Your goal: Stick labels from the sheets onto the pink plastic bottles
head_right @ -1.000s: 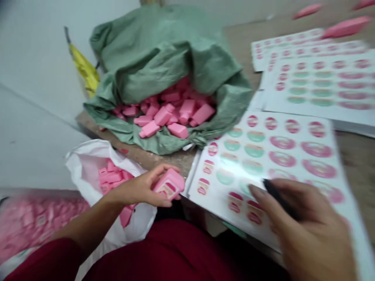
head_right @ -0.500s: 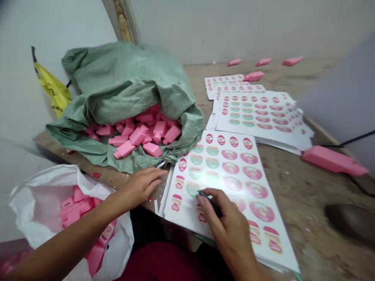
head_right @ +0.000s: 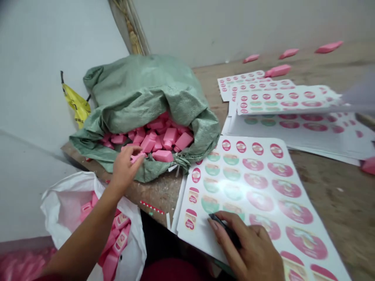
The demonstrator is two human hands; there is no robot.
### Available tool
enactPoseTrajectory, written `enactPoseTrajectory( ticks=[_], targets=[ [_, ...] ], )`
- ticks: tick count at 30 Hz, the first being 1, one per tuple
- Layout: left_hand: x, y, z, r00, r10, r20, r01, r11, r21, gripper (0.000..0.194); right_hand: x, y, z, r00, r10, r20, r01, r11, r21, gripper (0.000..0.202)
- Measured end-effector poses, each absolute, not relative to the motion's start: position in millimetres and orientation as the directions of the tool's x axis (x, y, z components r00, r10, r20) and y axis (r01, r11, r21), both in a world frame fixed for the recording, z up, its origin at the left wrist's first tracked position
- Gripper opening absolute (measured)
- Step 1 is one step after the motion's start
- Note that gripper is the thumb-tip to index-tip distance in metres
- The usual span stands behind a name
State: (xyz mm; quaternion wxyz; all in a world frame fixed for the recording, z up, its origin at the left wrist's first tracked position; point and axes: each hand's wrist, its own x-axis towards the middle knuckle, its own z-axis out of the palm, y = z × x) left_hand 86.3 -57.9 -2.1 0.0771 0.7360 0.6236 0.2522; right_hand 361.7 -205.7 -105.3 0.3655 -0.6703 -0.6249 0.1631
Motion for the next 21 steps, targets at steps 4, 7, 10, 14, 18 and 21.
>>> enactPoseTrajectory(
  ticks=[4,7,10,14,18,21],
  targets=[
    [39,-33,-25,0.066,0.987,0.15,0.96,-0.104,0.258,0.042,361,-206,-96,0.141,0.97,0.198,0.717,0.038,-0.696,0.037],
    [33,-24,-36,0.088,0.994,0.066,0.959,-0.102,0.263,0.046,361,-207,-79,0.13,0.987,0.094,0.67,-0.018,-0.742,0.03],
    [40,-28,-30,0.057,0.988,0.141,0.916,-0.108,0.386,0.055,360,-206,-67,0.171,0.985,0.021,0.6,-0.087,-0.795,0.027],
    [69,-63,-8,-0.134,0.978,0.159,0.279,-0.117,0.953,0.065,352,-201,-62,0.182,0.983,0.019,0.654,-0.107,-0.749,0.025],
    [119,-101,-3,0.265,0.896,-0.356,-0.353,0.434,0.829,0.056,342,-187,-63,0.161,0.986,0.035,0.741,-0.097,-0.665,0.027],
    [147,-108,-14,0.46,0.763,-0.454,-0.365,0.629,0.686,0.051,337,-172,-61,0.135,0.991,0.015,0.781,-0.097,-0.617,0.025]
  ],
)
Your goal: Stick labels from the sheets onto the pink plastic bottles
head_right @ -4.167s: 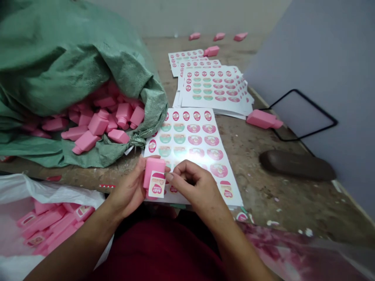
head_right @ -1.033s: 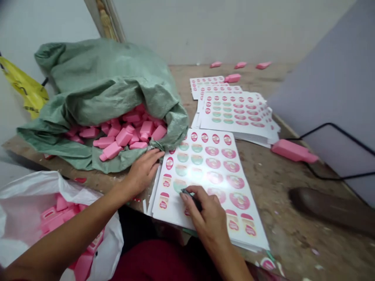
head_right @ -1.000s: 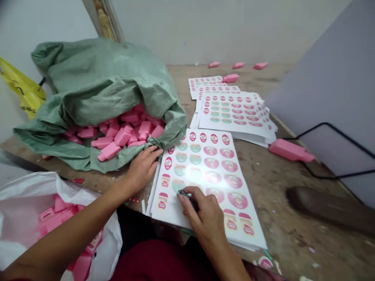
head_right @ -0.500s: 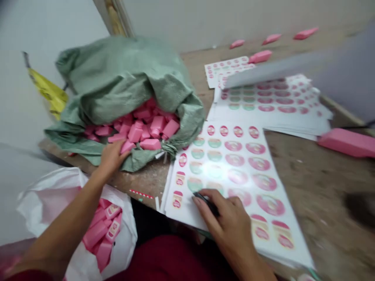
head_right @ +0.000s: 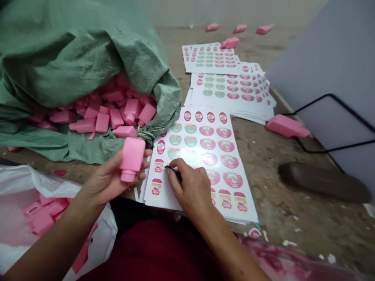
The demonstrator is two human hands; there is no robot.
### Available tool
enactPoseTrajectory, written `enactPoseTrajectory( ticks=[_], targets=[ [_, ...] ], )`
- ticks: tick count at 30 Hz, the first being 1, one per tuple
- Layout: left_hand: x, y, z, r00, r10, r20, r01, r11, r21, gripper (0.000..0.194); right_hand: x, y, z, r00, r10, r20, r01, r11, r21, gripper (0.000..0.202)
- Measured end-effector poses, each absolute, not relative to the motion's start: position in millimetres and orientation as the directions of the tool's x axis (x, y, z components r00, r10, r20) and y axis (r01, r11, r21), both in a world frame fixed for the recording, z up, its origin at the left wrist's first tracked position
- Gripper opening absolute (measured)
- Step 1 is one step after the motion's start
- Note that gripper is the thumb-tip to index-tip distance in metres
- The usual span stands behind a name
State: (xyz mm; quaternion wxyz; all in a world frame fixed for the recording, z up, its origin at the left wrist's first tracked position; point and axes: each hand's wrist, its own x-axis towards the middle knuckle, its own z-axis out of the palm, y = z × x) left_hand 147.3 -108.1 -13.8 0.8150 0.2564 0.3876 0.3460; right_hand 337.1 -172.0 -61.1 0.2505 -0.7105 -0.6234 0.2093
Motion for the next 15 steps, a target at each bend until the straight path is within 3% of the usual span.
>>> enactPoseTrajectory(
  ticks=[7,15],
  targets=[
    [176,-75,-37,0.409,0.853,-0.324,-0.387,0.484,0.784,0.035,334,-153,-61,0.098,0.986,0.137,0.909,-0.032,-0.416,0.018],
    [183,-65,-47,0.439,0.828,-0.349,-0.345,0.513,0.786,0.037,332,-152,-67,0.043,0.963,0.267,0.964,0.031,-0.266,0.018]
  ],
)
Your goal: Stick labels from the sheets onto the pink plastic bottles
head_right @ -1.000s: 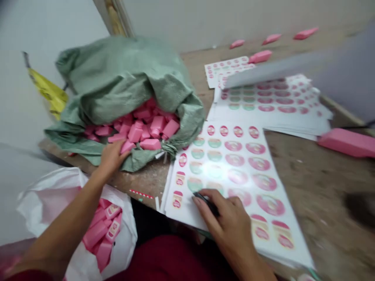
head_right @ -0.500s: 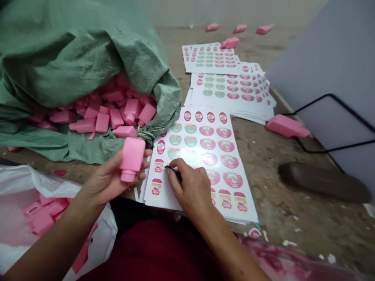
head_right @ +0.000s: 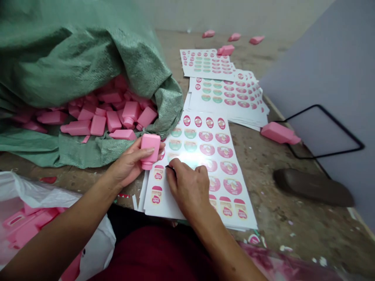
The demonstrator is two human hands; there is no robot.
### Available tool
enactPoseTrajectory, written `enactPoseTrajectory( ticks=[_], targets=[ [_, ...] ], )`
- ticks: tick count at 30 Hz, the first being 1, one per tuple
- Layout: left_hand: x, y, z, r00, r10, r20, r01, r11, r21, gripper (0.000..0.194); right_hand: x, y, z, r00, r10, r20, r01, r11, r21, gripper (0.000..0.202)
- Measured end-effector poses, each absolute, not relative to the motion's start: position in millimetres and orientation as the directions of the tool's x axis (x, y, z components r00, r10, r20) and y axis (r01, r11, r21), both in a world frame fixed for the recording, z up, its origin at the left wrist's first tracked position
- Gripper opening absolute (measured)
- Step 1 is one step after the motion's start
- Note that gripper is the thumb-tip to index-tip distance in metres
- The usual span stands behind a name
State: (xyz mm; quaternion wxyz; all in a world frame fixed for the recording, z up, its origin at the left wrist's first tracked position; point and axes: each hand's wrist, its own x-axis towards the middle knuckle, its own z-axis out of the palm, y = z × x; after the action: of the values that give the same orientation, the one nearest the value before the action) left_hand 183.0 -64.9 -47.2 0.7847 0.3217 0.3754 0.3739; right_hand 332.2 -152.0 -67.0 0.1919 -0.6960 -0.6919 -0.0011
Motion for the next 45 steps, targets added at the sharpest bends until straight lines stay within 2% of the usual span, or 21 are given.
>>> enactPoseTrajectory(
  ticks=[4,8,10,14,16,20,28,35,40,43,45],
  targets=[
    [184,-67,-46,0.448,0.824,-0.347,-0.351,0.519,0.779,0.036,333,-151,-69,0.036,0.966,0.257,0.963,0.035,-0.266,0.019],
    [184,-69,-46,0.461,0.826,-0.325,-0.374,0.513,0.772,0.035,330,-151,-69,0.024,0.954,0.298,0.977,0.04,-0.208,0.019],
    [184,-70,-47,0.462,0.826,-0.324,-0.371,0.512,0.775,0.035,329,-151,-68,0.058,0.962,0.268,0.975,0.003,-0.221,0.018],
    [183,-71,-49,0.454,0.821,-0.346,-0.349,0.521,0.779,0.034,330,-150,-63,0.153,0.988,0.026,0.886,-0.126,-0.447,0.021],
    [183,-71,-50,0.452,0.822,-0.346,-0.354,0.522,0.776,0.034,332,-150,-62,0.162,0.986,-0.042,0.846,-0.161,-0.509,0.024],
    [183,-71,-50,0.455,0.823,-0.341,-0.371,0.523,0.767,0.034,334,-150,-65,0.205,0.977,0.057,0.907,-0.167,-0.388,0.019],
    [183,-72,-50,0.46,0.827,-0.323,-0.374,0.511,0.774,0.033,329,-149,-64,0.094,0.976,0.194,0.973,-0.049,-0.223,0.022],
    [183,-73,-51,0.464,0.825,-0.322,-0.364,0.509,0.78,0.037,332,-147,-65,0.097,0.982,0.162,0.952,-0.044,-0.304,0.022],
    [183,-72,-51,0.462,0.83,-0.312,-0.379,0.502,0.777,0.036,337,-147,-61,0.082,0.997,0.008,0.863,-0.067,-0.5,0.024],
    [182,-71,-51,0.464,0.829,-0.312,-0.405,0.512,0.757,0.034,333,-153,-60,0.146,0.989,0.03,0.872,-0.114,-0.476,0.03],
    [182,-70,-52,0.46,0.825,-0.327,-0.419,0.526,0.74,0.034,328,-160,-57,0.116,0.993,0.037,0.896,-0.089,-0.436,0.032]
  ],
)
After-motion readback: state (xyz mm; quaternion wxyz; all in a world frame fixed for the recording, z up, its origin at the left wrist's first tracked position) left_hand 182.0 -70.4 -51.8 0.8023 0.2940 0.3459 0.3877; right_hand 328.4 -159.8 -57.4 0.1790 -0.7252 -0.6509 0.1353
